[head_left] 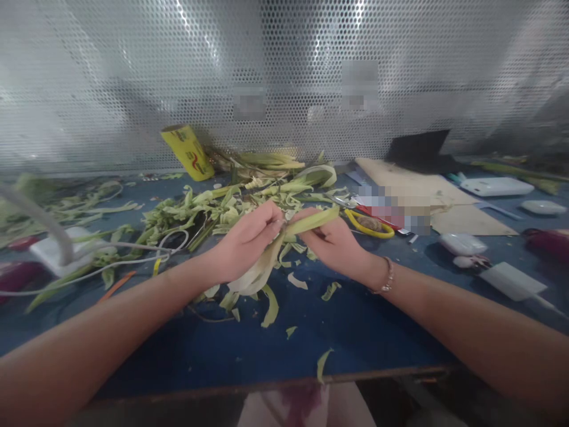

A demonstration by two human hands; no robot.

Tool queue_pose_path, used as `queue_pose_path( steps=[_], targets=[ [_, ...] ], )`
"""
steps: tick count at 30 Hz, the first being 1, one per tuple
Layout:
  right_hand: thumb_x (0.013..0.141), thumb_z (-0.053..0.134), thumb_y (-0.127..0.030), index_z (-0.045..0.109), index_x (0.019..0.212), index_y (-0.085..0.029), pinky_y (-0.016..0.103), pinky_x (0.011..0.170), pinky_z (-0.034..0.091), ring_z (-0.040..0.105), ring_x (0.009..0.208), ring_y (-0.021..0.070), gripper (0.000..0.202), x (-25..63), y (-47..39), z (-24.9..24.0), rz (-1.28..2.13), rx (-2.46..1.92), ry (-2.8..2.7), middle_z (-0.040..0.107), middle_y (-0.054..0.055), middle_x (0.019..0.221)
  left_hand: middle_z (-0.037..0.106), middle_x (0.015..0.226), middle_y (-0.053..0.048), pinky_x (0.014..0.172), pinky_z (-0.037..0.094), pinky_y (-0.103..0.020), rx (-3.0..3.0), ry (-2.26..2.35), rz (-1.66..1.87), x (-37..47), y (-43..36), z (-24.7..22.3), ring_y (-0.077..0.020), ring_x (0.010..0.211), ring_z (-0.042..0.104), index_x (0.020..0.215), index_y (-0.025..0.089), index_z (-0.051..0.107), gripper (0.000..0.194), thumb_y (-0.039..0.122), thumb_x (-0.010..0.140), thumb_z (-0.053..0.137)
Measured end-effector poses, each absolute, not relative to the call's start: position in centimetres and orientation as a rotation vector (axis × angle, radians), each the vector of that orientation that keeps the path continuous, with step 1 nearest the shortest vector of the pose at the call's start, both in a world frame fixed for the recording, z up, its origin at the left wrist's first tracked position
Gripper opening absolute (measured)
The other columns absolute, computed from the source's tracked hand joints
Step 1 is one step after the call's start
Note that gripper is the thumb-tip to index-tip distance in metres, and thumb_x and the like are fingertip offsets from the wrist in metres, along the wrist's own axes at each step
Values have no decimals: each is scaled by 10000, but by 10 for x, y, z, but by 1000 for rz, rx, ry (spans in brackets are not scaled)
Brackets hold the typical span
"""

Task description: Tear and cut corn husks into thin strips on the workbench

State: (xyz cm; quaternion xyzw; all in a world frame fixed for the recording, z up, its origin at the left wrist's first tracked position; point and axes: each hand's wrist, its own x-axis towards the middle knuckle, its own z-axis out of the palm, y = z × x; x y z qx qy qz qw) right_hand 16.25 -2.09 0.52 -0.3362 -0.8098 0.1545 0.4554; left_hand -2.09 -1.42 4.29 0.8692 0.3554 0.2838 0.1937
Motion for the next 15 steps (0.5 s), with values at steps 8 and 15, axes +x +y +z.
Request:
queue_pose_path(
  steps=[8,15],
  targets=[
    [797,409,-137,537,726,-169,224,590,368,474,638,110,150,163,-20,7,411,-866,-1965,509,-10,636,428,703,0,615,350,-271,2531,977,851,-20,-12,38,-121,652,398,721,193,371,190,250,890,305],
    [772,436,-152,356,571,-186,215,507,278,327,545,77,219,160,-23,7,489,-906,-2004,348,-35,567,407,690,3,588,335,-268,2545,1021,821,-20,-11,33,-121,630,379,704,198,352,191,241,883,302]
  ],
)
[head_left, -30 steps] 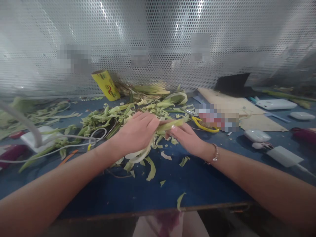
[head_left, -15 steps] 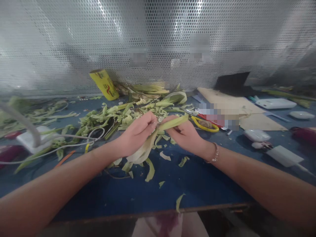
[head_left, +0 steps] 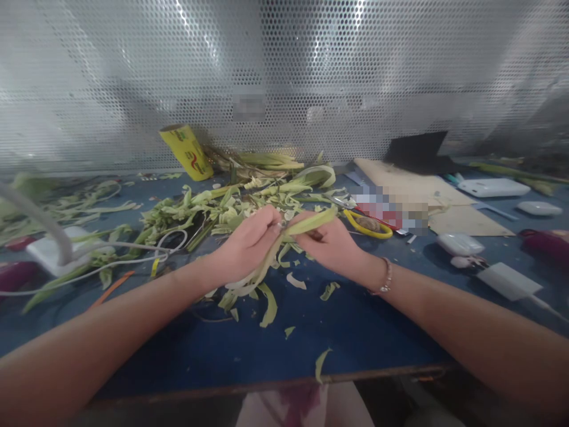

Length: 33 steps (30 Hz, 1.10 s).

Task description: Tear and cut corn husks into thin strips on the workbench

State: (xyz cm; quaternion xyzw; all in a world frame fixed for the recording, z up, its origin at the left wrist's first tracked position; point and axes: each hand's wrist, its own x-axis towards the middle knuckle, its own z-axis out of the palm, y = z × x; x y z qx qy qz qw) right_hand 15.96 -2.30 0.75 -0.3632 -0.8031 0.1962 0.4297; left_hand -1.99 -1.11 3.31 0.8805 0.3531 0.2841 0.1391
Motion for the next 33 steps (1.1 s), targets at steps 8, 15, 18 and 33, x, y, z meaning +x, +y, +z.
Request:
queue_pose_path(
  steps=[8,15,18,33],
  targets=[
    [763,472,-195,197,533,-195,203,459,197,227,490,49,359,156,-28,9,538,-944,-1925,227,-60,505,402,683,4,576,332,-272,2595,961,860,-18,-13,36,-121,617,377,701,202,347,186,216,878,291],
    [739,497,-194,376,528,-179,202,435,187,229,474,50,244,155,-29,11,686,-924,-1843,258,-67,491,416,672,3,568,326,-281,2561,931,959,-18,-16,34,-122,603,376,723,200,373,152,195,864,315],
    [751,507,-213,484,576,-167,202,422,180,216,459,48,182,156,-28,11,727,-890,-1851,273,-70,482,428,700,-3,590,339,-284,2518,906,1021,-17,-17,31,-124,626,385,724,202,366,154,204,868,312],
    [785,506,-271,353,531,-182,209,455,212,243,485,58,309,160,-24,7,621,-961,-1904,261,-63,497,376,659,11,569,328,-262,2240,953,919,-17,-14,24,-111,594,346,701,194,379,275,327,919,277]
  ],
)
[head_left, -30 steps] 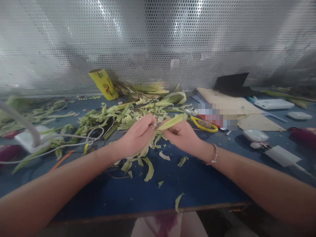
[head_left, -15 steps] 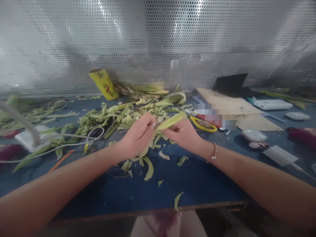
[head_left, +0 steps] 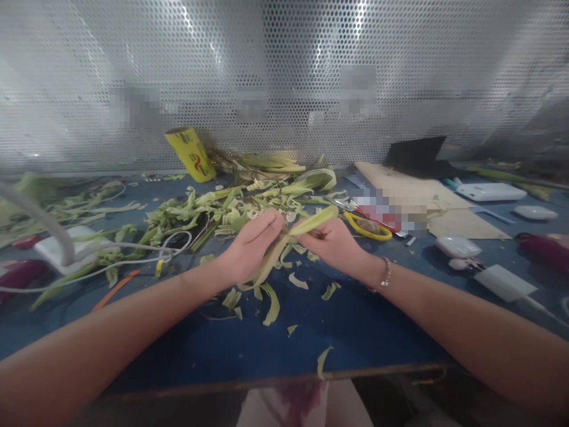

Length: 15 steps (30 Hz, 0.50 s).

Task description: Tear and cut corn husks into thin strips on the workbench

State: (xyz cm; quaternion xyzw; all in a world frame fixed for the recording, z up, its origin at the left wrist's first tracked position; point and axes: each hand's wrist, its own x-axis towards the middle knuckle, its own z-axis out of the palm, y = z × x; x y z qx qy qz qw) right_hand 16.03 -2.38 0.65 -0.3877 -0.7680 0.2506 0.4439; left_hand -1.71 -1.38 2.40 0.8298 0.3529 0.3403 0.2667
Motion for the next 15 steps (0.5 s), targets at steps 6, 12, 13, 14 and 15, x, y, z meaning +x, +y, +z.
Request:
queue_pose_path(
  steps=[6,12,13,14,15],
  targets=[
    [766,508,-240,411,546,-175,206,470,249,293,501,64,249,159,-25,3,659,-946,-1904,331,-53,509,338,581,25,535,288,-253,2525,1016,843,-15,-18,37,-100,546,334,614,191,311,289,269,892,323],
    [752,534,-230,493,603,-167,207,476,274,333,518,72,167,157,-24,3,720,-945,-1885,383,-49,526,354,586,30,524,286,-234,2545,965,728,-17,-10,39,-91,530,337,613,188,326,259,238,867,339],
    [753,539,-232,485,591,-167,205,465,264,318,503,67,182,156,-25,3,735,-945,-1879,365,-55,513,356,594,30,527,292,-231,2505,946,729,-18,-9,39,-91,538,339,619,188,332,262,255,872,335],
    [757,541,-237,478,579,-167,203,453,251,300,486,62,201,155,-26,4,755,-944,-1872,345,-60,499,355,602,29,533,299,-230,2463,925,740,-19,-8,38,-92,548,340,623,188,336,267,274,876,331],
    [766,539,-249,475,573,-168,201,439,237,282,469,58,219,154,-26,5,780,-941,-1863,328,-66,486,351,606,28,537,304,-230,2423,904,761,-20,-8,38,-94,554,338,625,188,336,276,293,880,327]
  ],
)
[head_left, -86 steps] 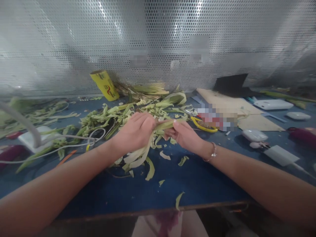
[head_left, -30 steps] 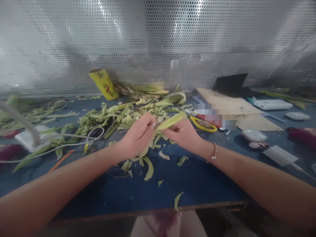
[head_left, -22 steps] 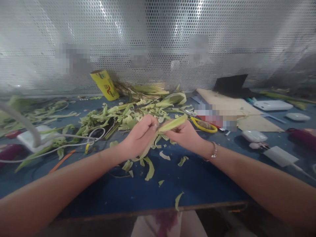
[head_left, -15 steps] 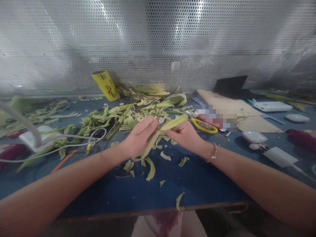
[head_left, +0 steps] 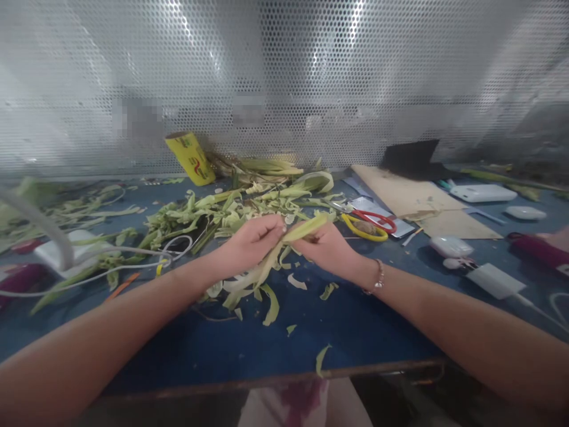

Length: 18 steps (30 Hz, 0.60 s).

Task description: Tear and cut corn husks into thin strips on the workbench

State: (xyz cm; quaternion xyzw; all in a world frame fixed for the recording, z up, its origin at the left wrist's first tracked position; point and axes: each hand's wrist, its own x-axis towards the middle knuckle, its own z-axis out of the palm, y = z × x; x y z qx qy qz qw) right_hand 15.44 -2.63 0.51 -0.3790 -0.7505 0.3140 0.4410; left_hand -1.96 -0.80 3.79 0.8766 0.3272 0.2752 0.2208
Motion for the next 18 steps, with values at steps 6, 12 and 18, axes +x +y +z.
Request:
queue_pose_path(
  steps=[6,12,18],
  targets=[
    [806,507,-320,560,687,-165,194,411,232,273,429,56,203,151,-28,7,882,-901,-1825,346,-70,475,336,599,28,537,310,-234,2309,901,860,-17,-12,35,-98,560,327,623,191,331,294,321,887,314],
    [787,499,-292,545,638,-159,193,452,269,315,485,69,204,158,-17,4,665,-921,-1865,385,-51,509,363,553,43,516,291,-226,2402,1179,849,-17,-10,38,-92,534,372,617,180,384,245,278,842,382],
    [786,482,-337,507,578,-172,214,450,269,316,471,87,266,158,-12,0,478,-1029,-1772,327,-53,476,545,518,41,486,403,-236,1852,1208,675,-16,-31,57,-124,437,526,1302,210,338,507,420,848,423]
  ],
)
